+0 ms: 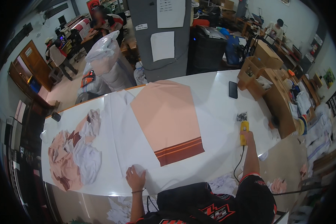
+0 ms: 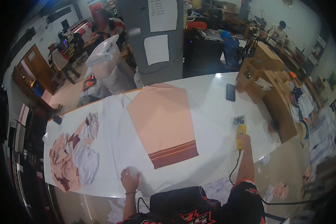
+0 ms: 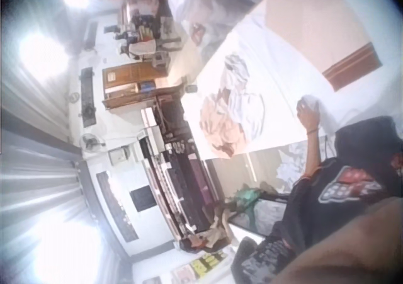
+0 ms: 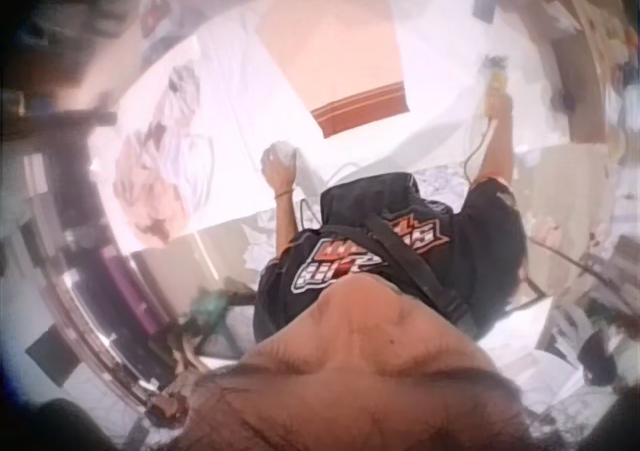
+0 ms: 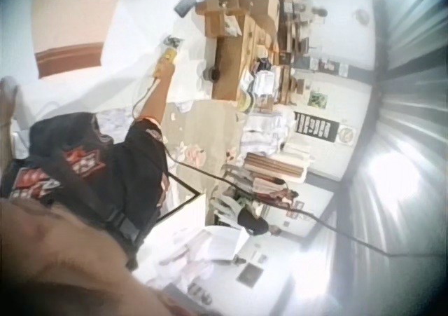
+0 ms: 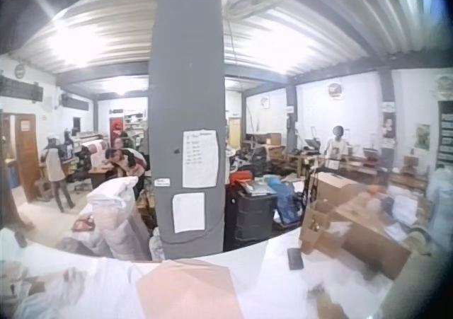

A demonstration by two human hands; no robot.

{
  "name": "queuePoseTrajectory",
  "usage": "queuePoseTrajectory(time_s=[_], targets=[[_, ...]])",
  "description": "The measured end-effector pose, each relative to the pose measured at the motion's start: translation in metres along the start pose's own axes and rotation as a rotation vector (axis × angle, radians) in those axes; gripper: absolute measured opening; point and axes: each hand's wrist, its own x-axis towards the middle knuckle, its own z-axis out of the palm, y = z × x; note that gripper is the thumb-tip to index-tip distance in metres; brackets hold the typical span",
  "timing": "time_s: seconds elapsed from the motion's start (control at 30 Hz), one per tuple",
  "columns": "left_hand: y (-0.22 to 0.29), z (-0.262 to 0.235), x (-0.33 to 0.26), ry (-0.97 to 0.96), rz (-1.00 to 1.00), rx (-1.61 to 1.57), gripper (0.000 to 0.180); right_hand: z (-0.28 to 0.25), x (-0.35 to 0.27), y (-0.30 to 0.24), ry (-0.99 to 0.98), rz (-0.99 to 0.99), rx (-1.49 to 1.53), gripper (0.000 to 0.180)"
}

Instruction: The person uses a yellow electric fabric cutter to cut a large piece of peach-colored fabric with a maroon border on a white table. They repeatedly align the fabric, cut along its edges, and move the cut pieces aside while continuing to cut additional sections.

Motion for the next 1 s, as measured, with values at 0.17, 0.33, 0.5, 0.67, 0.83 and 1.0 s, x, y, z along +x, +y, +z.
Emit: queuePoseTrajectory(time_s=[0.17,0.33,0.5,0.67,0.83,1.0], targets=[[-0.033,-0.003,-0.022,0.057,-0.037,0.106,0.076,0.067,-0.095,-0.008,-0.042,-0.119,0.169,0.046],[-0.032,-0.002,-0.017,0.018,0.072,0.145,0.072,0.071,-0.179,-0.01,-0.093,-0.105,0.03,0.062],[-0.05,-0.02,-0.026,-0.009,0.202,0.154,0.067,0.058,-0.198,0.029,0.094,-0.183,-0.407,0.07],[-0.087,-0.039,-0.075,-0.011,0.32,0.145,0.064,0.043,-0.25,0.02,0.089,-0.215,-0.582,0.069],[-0.108,-0.02,-0.086,0.031,0.073,0.09,0.056,0.037,-0.306,0.016,-0.013,-0.174,-0.417,0.05],[-0.121,0.025,-0.081,0.415,-0.286,-0.181,0.053,0.031,-0.345,0.041,-0.104,-0.272,-0.643,0.052]])
